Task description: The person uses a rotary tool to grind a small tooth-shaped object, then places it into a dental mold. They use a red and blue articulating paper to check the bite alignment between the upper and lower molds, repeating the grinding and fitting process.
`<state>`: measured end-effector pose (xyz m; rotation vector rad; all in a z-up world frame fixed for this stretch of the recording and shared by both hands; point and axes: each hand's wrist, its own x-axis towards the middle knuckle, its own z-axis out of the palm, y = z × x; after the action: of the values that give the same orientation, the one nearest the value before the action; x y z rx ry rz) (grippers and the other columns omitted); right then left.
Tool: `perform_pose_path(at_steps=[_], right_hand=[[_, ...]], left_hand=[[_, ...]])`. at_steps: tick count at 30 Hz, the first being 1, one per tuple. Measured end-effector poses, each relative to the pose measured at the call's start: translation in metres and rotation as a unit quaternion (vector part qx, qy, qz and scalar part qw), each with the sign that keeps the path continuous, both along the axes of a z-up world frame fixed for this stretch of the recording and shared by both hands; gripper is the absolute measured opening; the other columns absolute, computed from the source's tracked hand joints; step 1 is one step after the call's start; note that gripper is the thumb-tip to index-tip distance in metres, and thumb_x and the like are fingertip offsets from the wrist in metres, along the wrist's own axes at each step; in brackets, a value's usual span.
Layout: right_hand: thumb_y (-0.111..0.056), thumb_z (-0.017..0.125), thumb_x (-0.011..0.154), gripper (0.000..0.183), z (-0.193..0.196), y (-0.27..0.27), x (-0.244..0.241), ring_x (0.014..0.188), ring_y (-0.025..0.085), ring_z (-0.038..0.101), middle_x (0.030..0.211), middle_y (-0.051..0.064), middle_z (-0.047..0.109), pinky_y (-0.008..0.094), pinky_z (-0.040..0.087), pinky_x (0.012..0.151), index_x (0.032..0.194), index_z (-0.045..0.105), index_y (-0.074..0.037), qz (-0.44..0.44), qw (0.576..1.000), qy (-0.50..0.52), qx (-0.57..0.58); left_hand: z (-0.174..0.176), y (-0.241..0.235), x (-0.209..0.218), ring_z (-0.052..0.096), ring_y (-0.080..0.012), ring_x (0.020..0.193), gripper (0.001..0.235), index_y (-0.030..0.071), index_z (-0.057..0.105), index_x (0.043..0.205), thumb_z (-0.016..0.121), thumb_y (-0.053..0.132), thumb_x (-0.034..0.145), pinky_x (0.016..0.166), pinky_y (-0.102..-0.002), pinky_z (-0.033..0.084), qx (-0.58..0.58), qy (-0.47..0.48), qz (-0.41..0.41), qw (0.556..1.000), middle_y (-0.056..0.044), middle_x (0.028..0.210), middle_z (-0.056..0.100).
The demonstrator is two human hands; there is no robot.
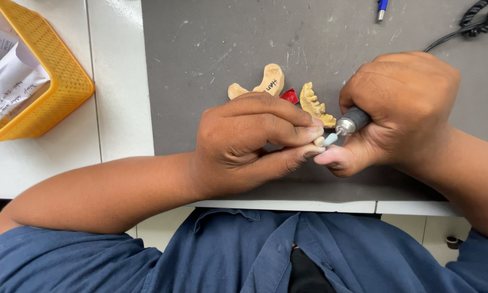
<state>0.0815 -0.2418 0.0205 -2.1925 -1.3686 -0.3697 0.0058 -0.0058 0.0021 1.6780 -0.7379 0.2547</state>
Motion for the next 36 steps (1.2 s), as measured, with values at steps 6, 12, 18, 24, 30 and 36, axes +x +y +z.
perform_pose_path(at_steps=[6,12,18,24,30,36], right_hand=[[-0.072,0.073,0.076,0.072,-0.002,0.001,-0.001,0.055,0.03,0.054,0.059,0.009,0.048,0.038,0.039,0.047,0.067,0.057,-0.002,-0.009,1.0,-0.014,0.007],[-0.069,0.073,0.078,0.07,-0.003,0.001,-0.002,0.051,0.029,0.053,0.06,0.009,0.048,0.038,0.039,0.047,0.067,0.057,-0.002,-0.009,1.0,-0.006,0.005],[-0.068,0.073,0.08,0.068,-0.003,0.001,-0.002,0.053,0.029,0.054,0.06,0.009,0.048,0.038,0.04,0.048,0.068,0.058,-0.002,-0.013,1.0,-0.005,0.001],[-0.068,0.073,0.078,0.067,-0.006,0.001,-0.002,0.055,0.028,0.053,0.059,0.008,0.048,0.037,0.039,0.046,0.067,0.058,-0.003,-0.015,1.0,-0.01,0.013],[-0.064,0.076,0.082,0.064,-0.006,-0.014,-0.001,0.053,0.026,0.054,0.061,0.007,0.05,0.035,0.04,0.048,0.071,0.059,-0.003,-0.031,0.999,0.02,0.002],[-0.051,0.077,0.094,0.052,-0.007,-0.028,0.013,0.062,0.028,0.06,0.067,0.009,0.058,0.036,0.045,0.057,0.083,0.064,-0.002,-0.112,0.992,0.024,-0.051]], left_hand=[[-0.006,0.002,-0.002,0.076,-0.0128,0.096,0.013,0.006,0.073,0.109,0.082,0.008,0.1,0.081,-0.022,0.062,-0.007,-0.004,0.005,1.0,-0.008,0.111,0.075],[-0.003,0.002,-0.002,0.076,-0.0173,0.096,0.013,0.002,0.073,0.102,0.082,0.005,0.092,0.077,-0.026,0.061,0.009,-0.016,0.012,1.0,-0.012,0.107,0.075],[-0.003,0.001,-0.001,0.076,-0.0182,0.097,0.012,0.002,0.073,0.101,0.082,0.005,0.093,0.077,-0.026,0.063,0.015,-0.017,0.025,0.999,-0.012,0.107,0.075],[-0.009,0.002,-0.002,0.077,-0.014,0.098,0.012,0.005,0.072,0.108,0.081,0.009,0.101,0.082,-0.023,0.064,-0.001,-0.004,0.013,1.0,-0.01,0.11,0.075],[-0.014,0.0,-0.008,0.071,-0.0086,0.09,0.012,0.002,0.071,0.114,0.073,0.013,0.109,0.079,-0.021,0.06,-0.08,0.114,-0.021,0.99,-0.008,0.109,0.075],[-0.017,-0.001,-0.009,0.069,-0.0072,0.096,0.022,0.0,0.068,0.123,0.059,0.02,0.118,0.081,-0.022,0.059,-0.174,0.244,-0.085,0.95,-0.009,0.117,0.074]])
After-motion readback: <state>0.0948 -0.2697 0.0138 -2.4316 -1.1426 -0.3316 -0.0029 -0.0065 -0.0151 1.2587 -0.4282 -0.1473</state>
